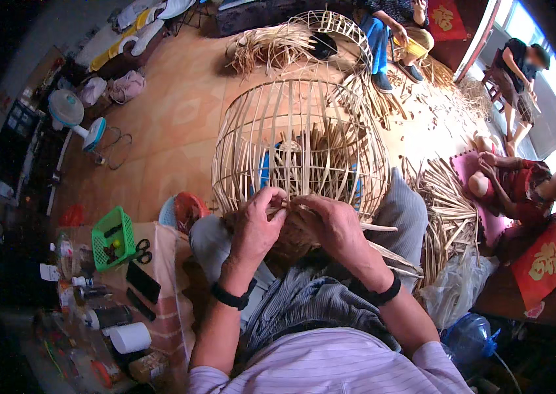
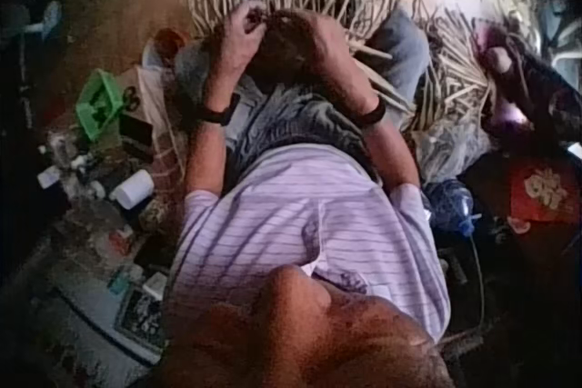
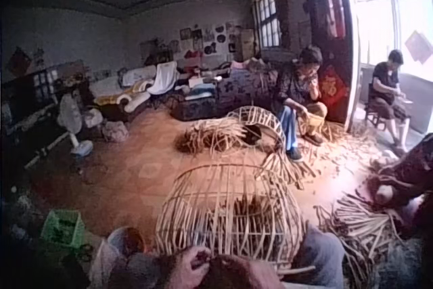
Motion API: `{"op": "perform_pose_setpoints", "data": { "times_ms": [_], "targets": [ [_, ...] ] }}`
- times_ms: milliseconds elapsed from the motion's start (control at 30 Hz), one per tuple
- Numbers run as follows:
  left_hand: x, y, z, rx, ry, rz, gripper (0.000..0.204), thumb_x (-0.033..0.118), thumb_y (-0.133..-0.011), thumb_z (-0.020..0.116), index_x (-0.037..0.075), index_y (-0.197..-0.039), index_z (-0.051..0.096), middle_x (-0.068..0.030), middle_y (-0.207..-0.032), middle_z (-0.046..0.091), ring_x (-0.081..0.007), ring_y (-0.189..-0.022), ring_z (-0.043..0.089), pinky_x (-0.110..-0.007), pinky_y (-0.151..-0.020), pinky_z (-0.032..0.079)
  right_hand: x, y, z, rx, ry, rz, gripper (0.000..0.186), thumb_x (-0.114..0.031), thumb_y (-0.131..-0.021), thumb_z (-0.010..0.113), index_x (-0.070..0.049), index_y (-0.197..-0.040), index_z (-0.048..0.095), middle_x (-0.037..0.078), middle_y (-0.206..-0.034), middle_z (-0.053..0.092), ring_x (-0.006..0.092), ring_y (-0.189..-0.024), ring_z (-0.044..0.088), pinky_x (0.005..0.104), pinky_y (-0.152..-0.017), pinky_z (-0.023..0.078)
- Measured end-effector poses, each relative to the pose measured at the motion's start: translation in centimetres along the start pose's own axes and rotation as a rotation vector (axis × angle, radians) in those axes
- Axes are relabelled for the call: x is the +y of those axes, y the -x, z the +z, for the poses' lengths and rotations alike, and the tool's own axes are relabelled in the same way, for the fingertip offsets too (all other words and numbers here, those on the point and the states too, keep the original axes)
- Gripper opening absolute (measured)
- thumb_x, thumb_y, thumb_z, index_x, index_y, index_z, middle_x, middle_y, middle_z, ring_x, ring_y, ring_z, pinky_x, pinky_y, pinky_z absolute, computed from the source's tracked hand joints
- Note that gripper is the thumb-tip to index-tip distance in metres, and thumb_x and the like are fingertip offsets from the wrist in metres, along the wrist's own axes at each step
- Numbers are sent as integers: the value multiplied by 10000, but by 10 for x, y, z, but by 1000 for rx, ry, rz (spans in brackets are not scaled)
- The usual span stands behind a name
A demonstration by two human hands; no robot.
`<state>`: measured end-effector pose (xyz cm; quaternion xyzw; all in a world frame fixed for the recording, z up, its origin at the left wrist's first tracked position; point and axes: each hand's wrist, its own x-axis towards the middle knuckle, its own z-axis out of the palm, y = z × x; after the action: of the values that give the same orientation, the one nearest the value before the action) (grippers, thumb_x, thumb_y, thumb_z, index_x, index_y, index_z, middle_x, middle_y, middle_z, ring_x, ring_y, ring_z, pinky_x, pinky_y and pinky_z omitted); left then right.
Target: Weaving a large basket or cage from bamboo strips.
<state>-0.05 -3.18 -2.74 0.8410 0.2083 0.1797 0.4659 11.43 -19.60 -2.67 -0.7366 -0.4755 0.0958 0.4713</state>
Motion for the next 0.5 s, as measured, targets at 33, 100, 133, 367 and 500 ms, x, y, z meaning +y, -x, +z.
{"op": "perform_pose_setpoints", "data": {
  "times_ms": [33, 100, 133, 367, 500],
  "targets": [
    [1, 1, -1, 16, -6, 27, 277, -78, -879, 722, 4, -1134, 655, -120, -1034, 733, -227, -1016, 741, -347, -913, 585, 0, -1, 0, -2, -12, 4, 261, -135, -954, 731, -70, -1207, 727, 192, -1055, 753, 414, -931, 737, 460, -776, 593],
    [-2, 4, -2, 46, -18, 82, 238, -45, -879, 737, 20, -1096, 663, -130, -1019, 732, -272, -982, 740, -372, -858, 580, 0, -1, 1, -6, -36, 15, 254, -148, -955, 747, -55, -1191, 740, 180, -1021, 760, 392, -927, 746, 436, -782, 595],
    [-6, 4, -2, 64, -30, 115, 230, -49, -876, 736, 21, -1082, 665, -129, -1006, 727, -278, -966, 738, -374, -850, 579, 1, 0, 1, -10, -19, 2, 267, -153, -941, 748, -66, -1193, 734, 181, -1026, 753, 401, -924, 741, 447, -775, 594],
    [-21, 4, 2, 98, -70, 285, 236, -104, -853, 707, 33, -1040, 665, -126, -975, 696, -311, -912, 717, -378, -808, 577, 10, 7, 7, -3, 60, -27, 371, -216, -890, 776, -87, -1223, 675, 184, -1006, 730, 419, -877, 726, 472, -727, 579],
    [-26, 3, 3, 77, -99, 388, 242, -115, -842, 701, 25, -1035, 662, -136, -1015, 686, -312, -921, 715, -386, -812, 580, 16, 8, 10, 10, 37, -23, 384, -242, -882, 785, -92, -1202, 635, 186, -1010, 730, 419, -855, 724, 476, -692, 571]
  ]
}}
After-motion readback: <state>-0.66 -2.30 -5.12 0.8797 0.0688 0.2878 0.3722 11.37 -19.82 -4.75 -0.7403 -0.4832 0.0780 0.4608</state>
